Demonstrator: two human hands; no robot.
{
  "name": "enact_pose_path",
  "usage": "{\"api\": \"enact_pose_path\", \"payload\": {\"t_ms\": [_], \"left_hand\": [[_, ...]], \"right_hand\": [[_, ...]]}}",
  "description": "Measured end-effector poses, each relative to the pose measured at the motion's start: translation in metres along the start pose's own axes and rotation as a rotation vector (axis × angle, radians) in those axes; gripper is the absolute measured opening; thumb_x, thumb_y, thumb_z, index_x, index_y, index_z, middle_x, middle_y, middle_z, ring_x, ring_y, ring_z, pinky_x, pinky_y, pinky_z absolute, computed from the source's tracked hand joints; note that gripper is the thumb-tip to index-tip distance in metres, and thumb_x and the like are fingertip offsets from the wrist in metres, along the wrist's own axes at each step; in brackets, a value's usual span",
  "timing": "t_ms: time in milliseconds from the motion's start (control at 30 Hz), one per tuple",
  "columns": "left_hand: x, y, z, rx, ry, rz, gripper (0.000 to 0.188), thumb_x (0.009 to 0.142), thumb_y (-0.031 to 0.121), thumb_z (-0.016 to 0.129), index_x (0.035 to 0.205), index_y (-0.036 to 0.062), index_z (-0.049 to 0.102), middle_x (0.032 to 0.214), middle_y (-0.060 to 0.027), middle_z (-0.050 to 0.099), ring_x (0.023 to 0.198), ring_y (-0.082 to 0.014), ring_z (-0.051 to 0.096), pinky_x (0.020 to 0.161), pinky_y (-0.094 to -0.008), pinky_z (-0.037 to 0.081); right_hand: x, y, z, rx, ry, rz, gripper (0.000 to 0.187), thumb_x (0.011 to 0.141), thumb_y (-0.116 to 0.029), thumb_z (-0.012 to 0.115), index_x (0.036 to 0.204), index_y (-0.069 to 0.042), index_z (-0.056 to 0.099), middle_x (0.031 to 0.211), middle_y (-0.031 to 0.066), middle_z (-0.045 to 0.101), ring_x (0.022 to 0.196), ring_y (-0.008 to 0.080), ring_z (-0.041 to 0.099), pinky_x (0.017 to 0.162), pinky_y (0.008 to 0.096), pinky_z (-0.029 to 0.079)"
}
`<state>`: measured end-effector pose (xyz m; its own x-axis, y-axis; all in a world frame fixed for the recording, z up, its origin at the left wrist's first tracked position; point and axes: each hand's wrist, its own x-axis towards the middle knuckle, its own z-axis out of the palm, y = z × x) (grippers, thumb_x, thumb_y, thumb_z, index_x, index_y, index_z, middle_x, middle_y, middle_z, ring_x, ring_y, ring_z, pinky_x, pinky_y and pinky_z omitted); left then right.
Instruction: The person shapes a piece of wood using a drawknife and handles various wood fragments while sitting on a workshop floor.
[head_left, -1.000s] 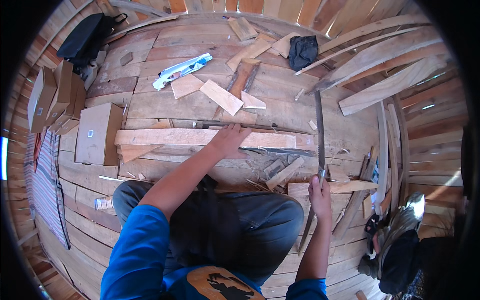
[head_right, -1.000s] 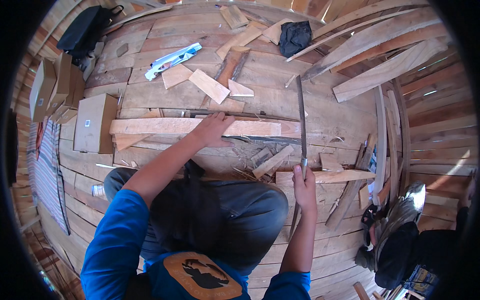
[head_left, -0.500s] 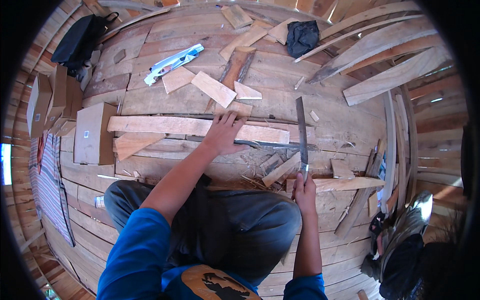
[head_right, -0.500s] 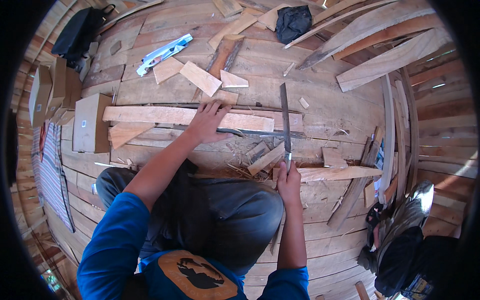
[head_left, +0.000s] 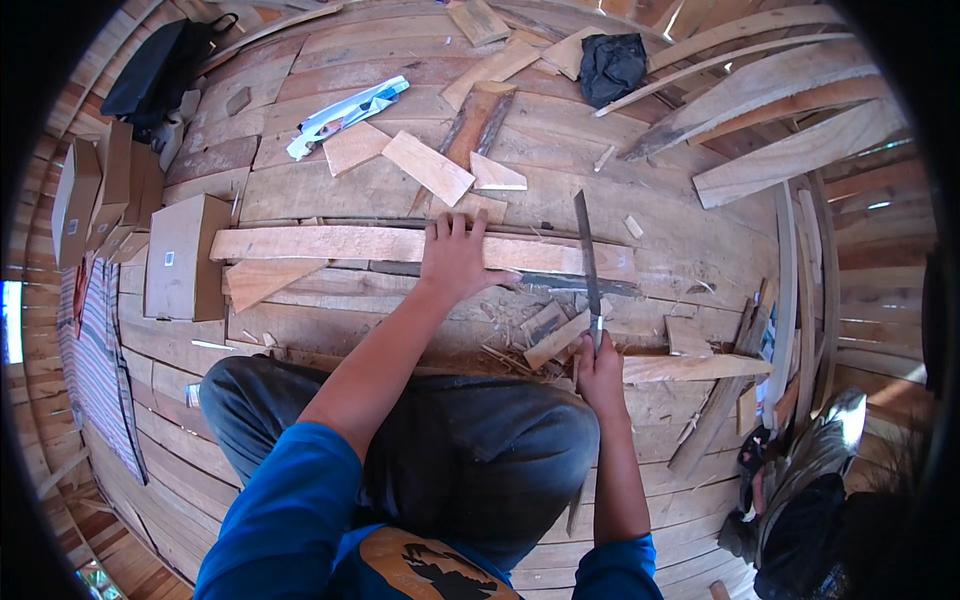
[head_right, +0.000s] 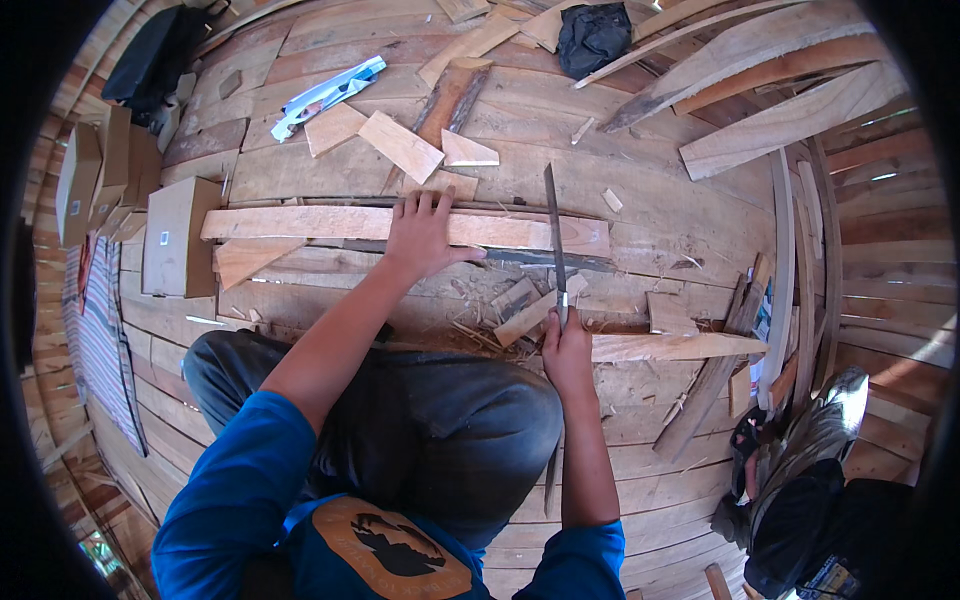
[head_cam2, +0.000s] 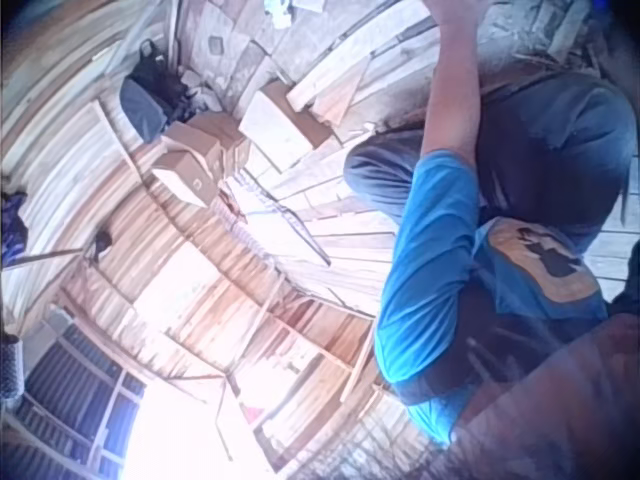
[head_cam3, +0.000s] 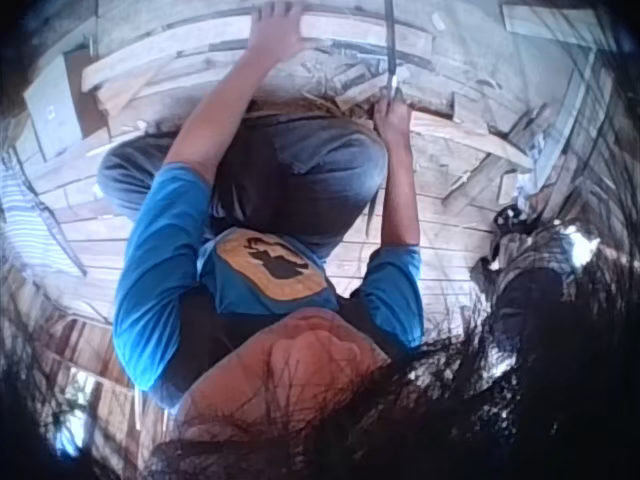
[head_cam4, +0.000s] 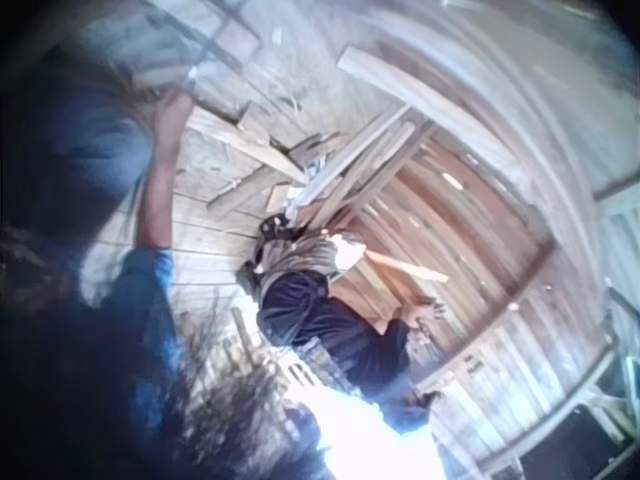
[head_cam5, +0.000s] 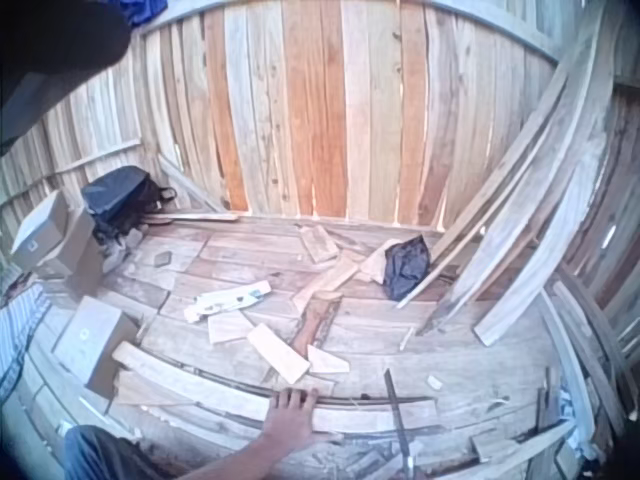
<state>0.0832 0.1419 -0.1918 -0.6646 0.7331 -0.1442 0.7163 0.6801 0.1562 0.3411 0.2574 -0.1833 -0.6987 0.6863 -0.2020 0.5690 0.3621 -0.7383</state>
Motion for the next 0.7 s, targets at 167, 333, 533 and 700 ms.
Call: {"api": "enact_pose_path", "payload": {"t_ms": [167,333,533,700], "left_hand": [[0.007,-0.002,0.001,-0.030,-0.064,-0.020,0.131,0.059,0.090,0.059,0.150,0.0004,0.027,0.142,-0.0281,0.041,0.137,-0.0450,0.033,0.111,-0.0567,0.024],[0.010,0.002,-0.008,-0.030,-0.162,-0.057,0.134,0.058,0.084,0.067,0.152,0.0026,0.018,0.149,-0.0259,0.033,0.143,-0.0421,0.025,0.114,-0.0561,0.021],[0.015,-0.013,-0.021,-0.028,-0.268,0.146,0.124,0.062,0.083,0.065,0.152,0.0087,0.025,0.150,-0.0202,0.037,0.142,-0.0373,0.030,0.115,-0.0576,0.020],[0.018,-0.061,-0.016,-0.022,-0.202,0.379,0.098,0.074,0.069,0.067,0.149,0.0151,0.036,0.146,-0.0143,0.043,0.138,-0.0329,0.038,0.115,-0.0526,0.026]], "right_hand": [[0.004,-0.011,0.001,0.026,0.058,-0.084,0.021,0.100,-0.016,0.049,0.107,0.002,0.056,0.081,0.0270,0.064,0.075,0.0447,0.065,0.065,0.0481,0.050],[0.008,-0.013,0.001,-0.011,-0.013,-0.046,0.017,0.099,-0.013,0.050,0.105,0.002,0.054,0.081,0.0292,0.064,0.077,0.0476,0.064,0.065,0.0515,0.050],[0.013,-0.009,0.005,-0.079,-0.022,-0.018,0.018,0.098,-0.014,0.051,0.106,0.002,0.054,0.080,0.0298,0.063,0.078,0.0482,0.063,0.064,0.0529,0.049],[0.016,-0.016,0.008,-0.038,-0.018,0.028,0.022,0.099,-0.018,0.051,0.106,0.002,0.055,0.085,0.0285,0.065,0.081,0.0475,0.064,0.069,0.0496,0.050]]}}
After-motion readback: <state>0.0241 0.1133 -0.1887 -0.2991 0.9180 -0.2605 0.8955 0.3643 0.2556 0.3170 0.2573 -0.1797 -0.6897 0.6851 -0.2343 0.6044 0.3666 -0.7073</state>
